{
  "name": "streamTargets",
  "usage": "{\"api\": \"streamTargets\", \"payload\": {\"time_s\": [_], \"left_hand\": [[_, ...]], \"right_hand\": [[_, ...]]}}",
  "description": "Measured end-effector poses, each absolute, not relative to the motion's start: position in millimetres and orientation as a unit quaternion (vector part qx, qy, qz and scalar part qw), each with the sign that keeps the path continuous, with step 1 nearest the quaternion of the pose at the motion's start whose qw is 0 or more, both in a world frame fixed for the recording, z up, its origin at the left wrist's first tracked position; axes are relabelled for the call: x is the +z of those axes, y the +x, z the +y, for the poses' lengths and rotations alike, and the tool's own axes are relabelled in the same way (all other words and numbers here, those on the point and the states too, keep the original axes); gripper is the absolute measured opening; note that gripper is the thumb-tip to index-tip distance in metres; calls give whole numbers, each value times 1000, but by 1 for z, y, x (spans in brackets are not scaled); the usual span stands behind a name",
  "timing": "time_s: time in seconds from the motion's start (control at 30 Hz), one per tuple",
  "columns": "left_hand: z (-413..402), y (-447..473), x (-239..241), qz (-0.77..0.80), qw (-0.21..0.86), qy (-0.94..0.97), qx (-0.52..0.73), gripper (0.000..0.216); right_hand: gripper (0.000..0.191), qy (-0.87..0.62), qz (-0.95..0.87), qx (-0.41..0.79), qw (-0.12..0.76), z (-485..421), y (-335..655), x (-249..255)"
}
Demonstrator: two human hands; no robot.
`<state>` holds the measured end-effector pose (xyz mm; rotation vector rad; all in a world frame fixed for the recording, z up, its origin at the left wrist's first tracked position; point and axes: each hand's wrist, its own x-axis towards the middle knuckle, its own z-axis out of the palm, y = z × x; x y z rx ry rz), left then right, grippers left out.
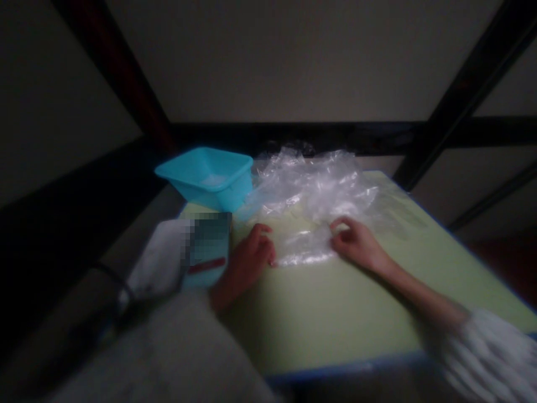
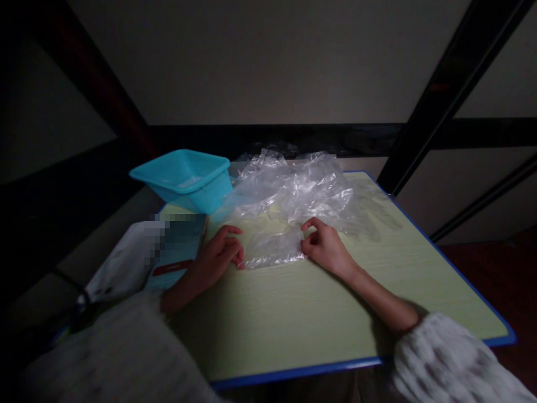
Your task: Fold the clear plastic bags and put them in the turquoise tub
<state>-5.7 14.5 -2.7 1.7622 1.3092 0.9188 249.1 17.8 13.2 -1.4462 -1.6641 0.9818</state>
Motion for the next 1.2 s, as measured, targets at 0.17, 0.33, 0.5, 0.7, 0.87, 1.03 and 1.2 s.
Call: {"api": "streamTargets", "payload": {"time_s": [0.17,0.33,0.5,0.7,0.87,1.03,1.2], "left_hand": [[18,-5,-8,517,381,675,363,23],[20,-7,-12,512,401,665,369,25],[18,-3,-8,508,432,647,371,27],[15,2,0,515,434,626,393,39],[14,2,5,543,380,628,408,39],[14,3,7,553,357,630,413,40],[15,2,5,549,345,635,421,43]], "right_hand": [[29,-578,-649,325,373,16,248,10],[25,-584,-679,267,356,17,249,11],[26,-585,-697,235,341,16,249,13],[26,-584,-696,235,346,15,248,13],[26,-585,-696,225,350,15,249,12],[28,-583,-699,222,349,16,250,9],[29,-584,-699,218,349,17,251,7]]}}
